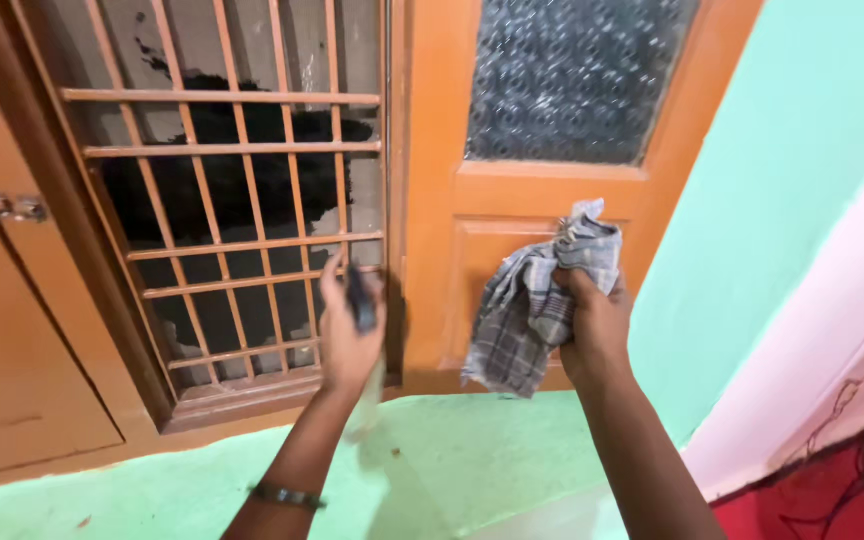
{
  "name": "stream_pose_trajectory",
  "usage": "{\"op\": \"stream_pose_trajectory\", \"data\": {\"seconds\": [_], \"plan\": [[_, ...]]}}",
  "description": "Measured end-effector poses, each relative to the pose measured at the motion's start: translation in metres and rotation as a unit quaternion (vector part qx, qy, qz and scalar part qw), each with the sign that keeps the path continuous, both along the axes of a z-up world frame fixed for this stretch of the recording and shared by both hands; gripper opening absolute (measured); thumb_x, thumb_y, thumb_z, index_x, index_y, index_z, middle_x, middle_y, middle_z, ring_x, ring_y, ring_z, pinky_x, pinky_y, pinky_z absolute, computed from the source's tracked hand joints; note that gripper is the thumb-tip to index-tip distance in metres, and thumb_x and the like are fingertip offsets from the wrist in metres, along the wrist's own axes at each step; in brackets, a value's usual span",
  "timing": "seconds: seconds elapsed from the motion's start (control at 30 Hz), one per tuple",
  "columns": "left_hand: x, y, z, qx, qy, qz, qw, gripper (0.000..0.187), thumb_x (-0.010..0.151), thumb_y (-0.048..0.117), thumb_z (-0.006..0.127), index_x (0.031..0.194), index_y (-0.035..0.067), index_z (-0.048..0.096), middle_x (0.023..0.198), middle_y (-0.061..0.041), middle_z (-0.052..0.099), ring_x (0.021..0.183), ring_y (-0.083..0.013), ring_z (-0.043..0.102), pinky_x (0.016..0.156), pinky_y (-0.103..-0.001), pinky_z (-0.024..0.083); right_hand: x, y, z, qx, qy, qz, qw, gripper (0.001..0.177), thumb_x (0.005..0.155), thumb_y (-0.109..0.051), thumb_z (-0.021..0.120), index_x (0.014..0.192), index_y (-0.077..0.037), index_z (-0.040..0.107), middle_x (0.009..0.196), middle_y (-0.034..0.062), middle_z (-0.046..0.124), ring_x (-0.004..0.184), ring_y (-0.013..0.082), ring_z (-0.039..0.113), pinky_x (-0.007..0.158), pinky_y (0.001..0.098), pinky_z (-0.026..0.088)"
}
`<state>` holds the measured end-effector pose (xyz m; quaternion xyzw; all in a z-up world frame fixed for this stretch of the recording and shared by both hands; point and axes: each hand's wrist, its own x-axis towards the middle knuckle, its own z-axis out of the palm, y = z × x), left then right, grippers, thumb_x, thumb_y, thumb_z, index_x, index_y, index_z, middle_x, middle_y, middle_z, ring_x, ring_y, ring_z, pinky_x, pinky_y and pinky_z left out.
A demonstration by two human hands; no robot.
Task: The person sprays a cleaning solution onto a wooden door and wipes it with a cloth. They clean the door frame, the glass panel, and the metal grille, then move to a second door to repeat the process.
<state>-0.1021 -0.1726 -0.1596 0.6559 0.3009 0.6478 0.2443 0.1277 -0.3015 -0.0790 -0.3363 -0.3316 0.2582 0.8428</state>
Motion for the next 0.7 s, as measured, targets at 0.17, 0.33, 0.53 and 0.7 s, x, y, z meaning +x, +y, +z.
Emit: {"op": "stream_pose_trajectory", "data": {"seconds": [0.17,0.33,0.53,0.7], "plan": [[0.065,-0.036,0.121,0.249,-0.142,-0.018,0.958,0.071,0.100,0.005,0.073,0.157,0.008,0.031,0.153,-0.017,0.047,0.116,-0.0217,0.061,0.098,-0.034,0.053,0.028,-0.028,-0.003,-0.029,0.055,0.044,0.997,0.041,0.083,0.002,0.058,0.123,-0.007,0.055,0.101,0.0076,0.068,0.085,0.0229,0.072,0.072,0.0416,0.063],[0.105,-0.077,0.216,0.269,-0.177,-0.001,0.947,0.079,0.093,0.021,0.088,0.151,0.013,0.035,0.105,-0.006,0.059,0.075,-0.0136,0.059,0.072,-0.030,0.052,0.033,-0.058,-0.013,-0.035,0.073,0.061,0.995,0.045,0.080,0.001,0.059,0.123,-0.010,0.054,0.097,0.0082,0.067,0.080,0.0241,0.071,0.067,0.0432,0.063],[0.120,-0.110,0.263,0.303,-0.133,-0.121,0.936,0.083,0.092,0.033,0.089,0.148,0.015,0.031,0.069,0.005,0.061,0.062,-0.0091,0.062,0.062,-0.026,0.050,0.026,-0.101,-0.013,-0.049,0.086,0.039,0.994,0.045,0.080,0.000,0.061,0.122,-0.011,0.051,0.099,0.0076,0.066,0.082,0.0247,0.071,0.069,0.0446,0.063],[0.121,-0.134,0.270,0.296,-0.116,-0.169,0.933,0.084,0.090,0.031,0.091,0.148,0.015,0.032,0.066,0.004,0.056,0.060,-0.0082,0.057,0.060,-0.024,0.045,0.020,-0.129,-0.004,-0.015,0.084,0.020,0.996,0.047,0.080,0.000,0.062,0.124,-0.009,0.052,0.101,0.0081,0.065,0.085,0.0245,0.071,0.072,0.0444,0.063]]}}
